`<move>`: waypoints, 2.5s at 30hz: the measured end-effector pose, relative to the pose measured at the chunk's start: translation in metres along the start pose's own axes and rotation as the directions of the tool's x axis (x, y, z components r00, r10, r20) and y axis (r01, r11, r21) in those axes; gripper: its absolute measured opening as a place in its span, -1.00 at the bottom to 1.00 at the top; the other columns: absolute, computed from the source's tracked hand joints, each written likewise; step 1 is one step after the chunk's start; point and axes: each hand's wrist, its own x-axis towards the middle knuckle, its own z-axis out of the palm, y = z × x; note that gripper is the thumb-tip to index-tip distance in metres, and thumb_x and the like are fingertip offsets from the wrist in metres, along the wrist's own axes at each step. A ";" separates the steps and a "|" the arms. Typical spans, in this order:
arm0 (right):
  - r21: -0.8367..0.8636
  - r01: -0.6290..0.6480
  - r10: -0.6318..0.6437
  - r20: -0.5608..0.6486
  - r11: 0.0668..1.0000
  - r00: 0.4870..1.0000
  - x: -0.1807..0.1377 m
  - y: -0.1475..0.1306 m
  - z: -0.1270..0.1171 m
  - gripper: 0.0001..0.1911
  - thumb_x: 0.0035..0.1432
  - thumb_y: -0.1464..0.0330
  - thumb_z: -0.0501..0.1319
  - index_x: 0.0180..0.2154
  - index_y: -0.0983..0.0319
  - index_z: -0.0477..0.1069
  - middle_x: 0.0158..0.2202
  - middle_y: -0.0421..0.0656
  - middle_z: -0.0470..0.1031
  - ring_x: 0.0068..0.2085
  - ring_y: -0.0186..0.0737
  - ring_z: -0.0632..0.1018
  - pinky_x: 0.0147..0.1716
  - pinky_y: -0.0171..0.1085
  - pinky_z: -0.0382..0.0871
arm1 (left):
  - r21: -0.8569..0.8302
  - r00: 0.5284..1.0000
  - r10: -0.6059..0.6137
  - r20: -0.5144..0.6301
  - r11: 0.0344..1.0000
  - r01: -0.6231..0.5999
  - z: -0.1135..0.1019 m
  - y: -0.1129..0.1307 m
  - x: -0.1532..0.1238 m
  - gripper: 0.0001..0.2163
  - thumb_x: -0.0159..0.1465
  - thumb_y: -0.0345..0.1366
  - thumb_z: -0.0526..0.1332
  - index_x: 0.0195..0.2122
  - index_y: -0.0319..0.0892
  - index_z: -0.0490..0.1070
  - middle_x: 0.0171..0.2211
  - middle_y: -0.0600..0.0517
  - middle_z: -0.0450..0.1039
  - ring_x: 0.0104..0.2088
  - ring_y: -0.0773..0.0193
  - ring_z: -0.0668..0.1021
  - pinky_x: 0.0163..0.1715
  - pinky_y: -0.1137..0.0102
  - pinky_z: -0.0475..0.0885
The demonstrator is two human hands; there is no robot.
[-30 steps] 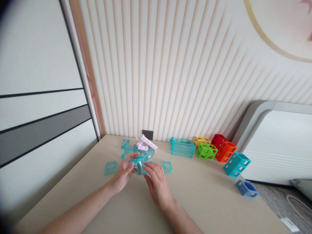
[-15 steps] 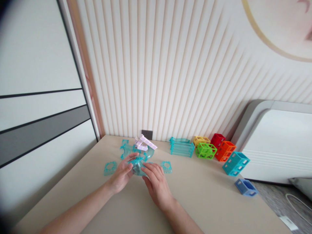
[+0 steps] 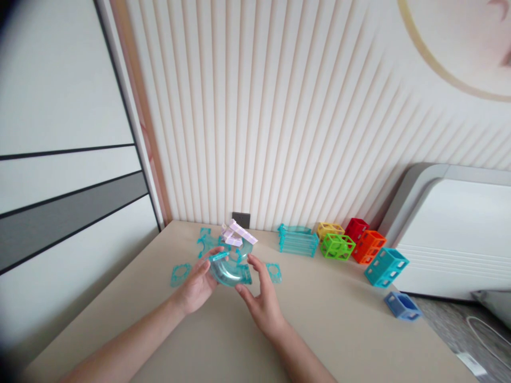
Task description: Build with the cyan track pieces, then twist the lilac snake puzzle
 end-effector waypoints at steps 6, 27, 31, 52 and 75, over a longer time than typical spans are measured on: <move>0.267 -0.101 0.064 0.145 0.958 0.987 0.000 0.008 0.002 -0.39 0.29 0.12 0.20 0.30 0.04 0.10 0.28 0.03 0.29 0.20 -0.02 0.43 0.14 0.02 0.38 | -0.116 1.000 -0.008 -0.008 0.993 0.007 -0.004 0.002 0.000 -0.64 0.15 -0.12 0.41 -0.03 -0.01 0.48 -0.19 0.05 0.60 -0.19 0.27 0.60 -0.18 0.39 0.47; 0.131 0.050 -0.072 0.167 0.990 0.983 0.005 -0.005 -0.009 -0.42 0.12 -0.02 0.29 0.10 0.08 0.39 -0.03 -0.04 0.51 -0.05 -0.06 0.53 -0.08 -0.20 0.46 | -0.209 0.995 -0.095 0.024 0.973 0.098 -0.009 0.001 -0.001 -0.62 0.20 -0.19 0.39 0.03 -0.09 0.46 -0.20 0.00 0.64 -0.25 0.29 0.64 -0.20 0.39 0.49; 0.106 0.093 -0.110 0.158 0.990 0.981 0.006 -0.007 -0.011 -0.43 0.11 -0.03 0.29 0.08 0.10 0.40 -0.05 -0.04 0.53 -0.07 -0.05 0.54 -0.08 -0.20 0.47 | -0.199 0.995 -0.101 0.016 0.975 0.103 -0.009 -0.001 -0.001 -0.60 0.23 -0.17 0.35 0.08 -0.09 0.43 -0.20 0.00 0.64 -0.25 0.28 0.64 -0.21 0.40 0.50; -0.304 0.106 -0.115 -0.013 0.947 0.993 -0.001 -0.003 0.004 -0.58 0.15 0.21 0.35 0.02 0.16 0.39 -0.13 -0.08 0.52 -0.22 -0.14 0.57 -0.20 -0.20 0.53 | 0.175 0.978 -0.157 0.136 0.976 0.133 0.006 -0.027 -0.004 -0.73 0.31 -0.15 0.27 -0.03 -0.14 0.38 -0.14 -0.06 0.53 -0.11 0.20 0.55 -0.19 0.38 0.36; -0.308 0.117 -0.122 0.004 0.944 0.993 -0.002 -0.009 -0.001 -0.53 0.24 0.15 0.25 0.13 0.14 0.33 -0.06 -0.02 0.51 -0.10 -0.06 0.56 -0.10 -0.11 0.49 | 0.148 0.980 -0.200 -0.005 0.969 0.199 0.003 -0.012 0.000 -0.77 0.20 -0.13 0.35 -0.29 -0.20 0.46 -0.41 0.03 0.50 -0.46 0.34 0.50 -0.44 0.43 0.36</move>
